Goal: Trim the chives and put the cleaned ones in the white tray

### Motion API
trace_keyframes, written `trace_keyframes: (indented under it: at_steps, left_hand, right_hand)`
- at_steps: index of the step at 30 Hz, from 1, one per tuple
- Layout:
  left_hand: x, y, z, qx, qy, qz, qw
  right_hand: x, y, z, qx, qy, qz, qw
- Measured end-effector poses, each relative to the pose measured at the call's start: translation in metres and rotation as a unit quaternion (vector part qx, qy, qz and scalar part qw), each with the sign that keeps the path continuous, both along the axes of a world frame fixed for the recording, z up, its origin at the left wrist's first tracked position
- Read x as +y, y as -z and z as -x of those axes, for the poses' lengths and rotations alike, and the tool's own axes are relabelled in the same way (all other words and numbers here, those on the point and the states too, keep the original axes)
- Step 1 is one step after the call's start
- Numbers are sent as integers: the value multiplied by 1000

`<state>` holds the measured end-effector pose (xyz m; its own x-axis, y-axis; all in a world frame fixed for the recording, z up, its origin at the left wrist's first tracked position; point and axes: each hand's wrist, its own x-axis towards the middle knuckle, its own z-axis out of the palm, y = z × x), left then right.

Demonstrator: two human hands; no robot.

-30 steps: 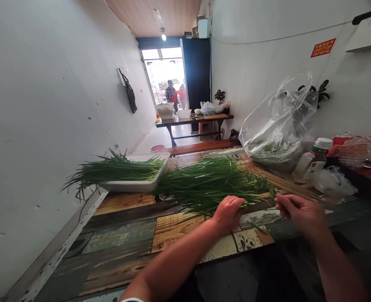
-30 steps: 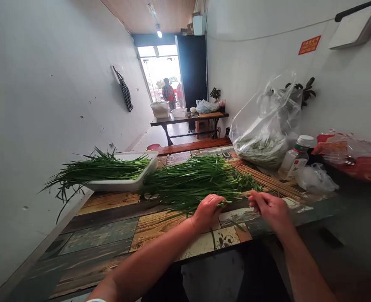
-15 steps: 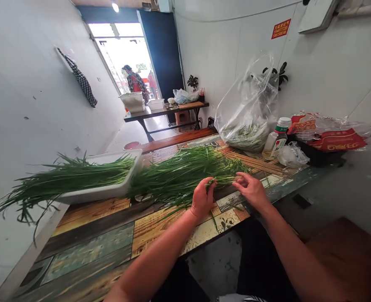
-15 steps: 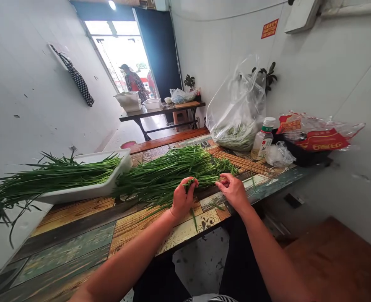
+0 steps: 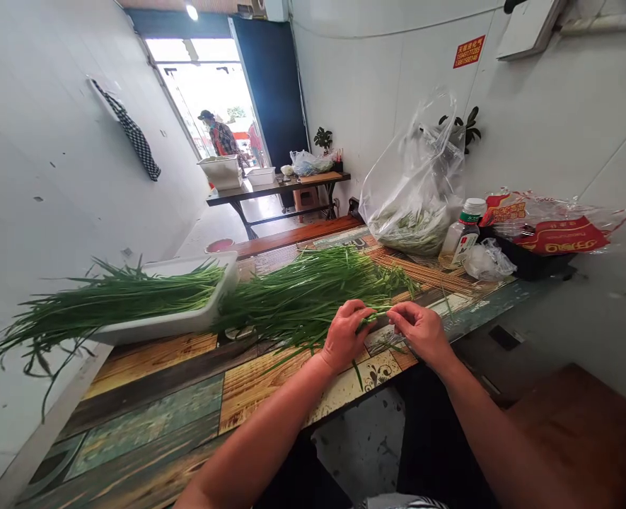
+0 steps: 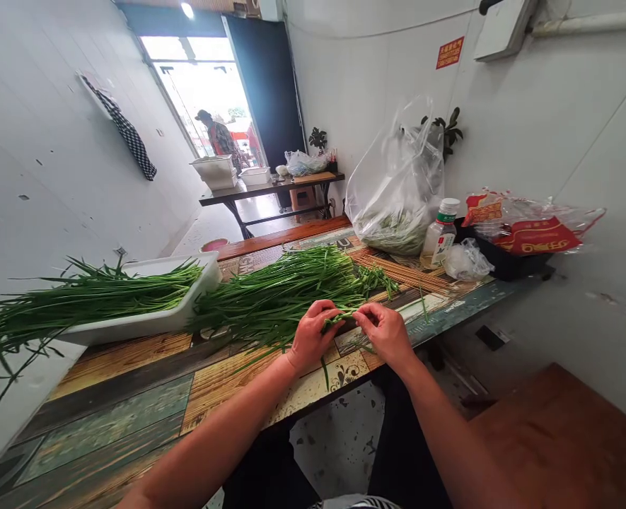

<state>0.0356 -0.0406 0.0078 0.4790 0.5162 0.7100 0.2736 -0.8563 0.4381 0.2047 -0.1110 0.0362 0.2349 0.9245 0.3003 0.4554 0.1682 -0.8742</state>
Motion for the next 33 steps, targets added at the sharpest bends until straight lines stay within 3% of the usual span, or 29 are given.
trace_keyframes:
  at_steps: [6, 12, 17, 20, 27, 33]
  left_hand:
    - [0, 0, 5, 12, 7, -50, 999]
    - [0, -3, 8, 5, 0, -71, 997]
    - [-1, -5, 8, 18, 15, -69, 997]
    - [-1, -4, 6, -8, 9, -42, 999]
    - [3, 3, 3, -16, -8, 58, 998]
    - [5, 6, 4, -15, -4, 81, 997]
  right_hand:
    - [-4, 2, 5, -65, -23, -46, 997]
    - [1, -4, -9, 25, 38, -38, 998]
    - [12, 4, -5, 39, -1, -14, 999]
    - [14, 6, -2, 67, 1, -22, 997]
    - [12, -17, 8, 26, -43, -9, 999]
    - [24, -6, -1, 47, -30, 0, 998]
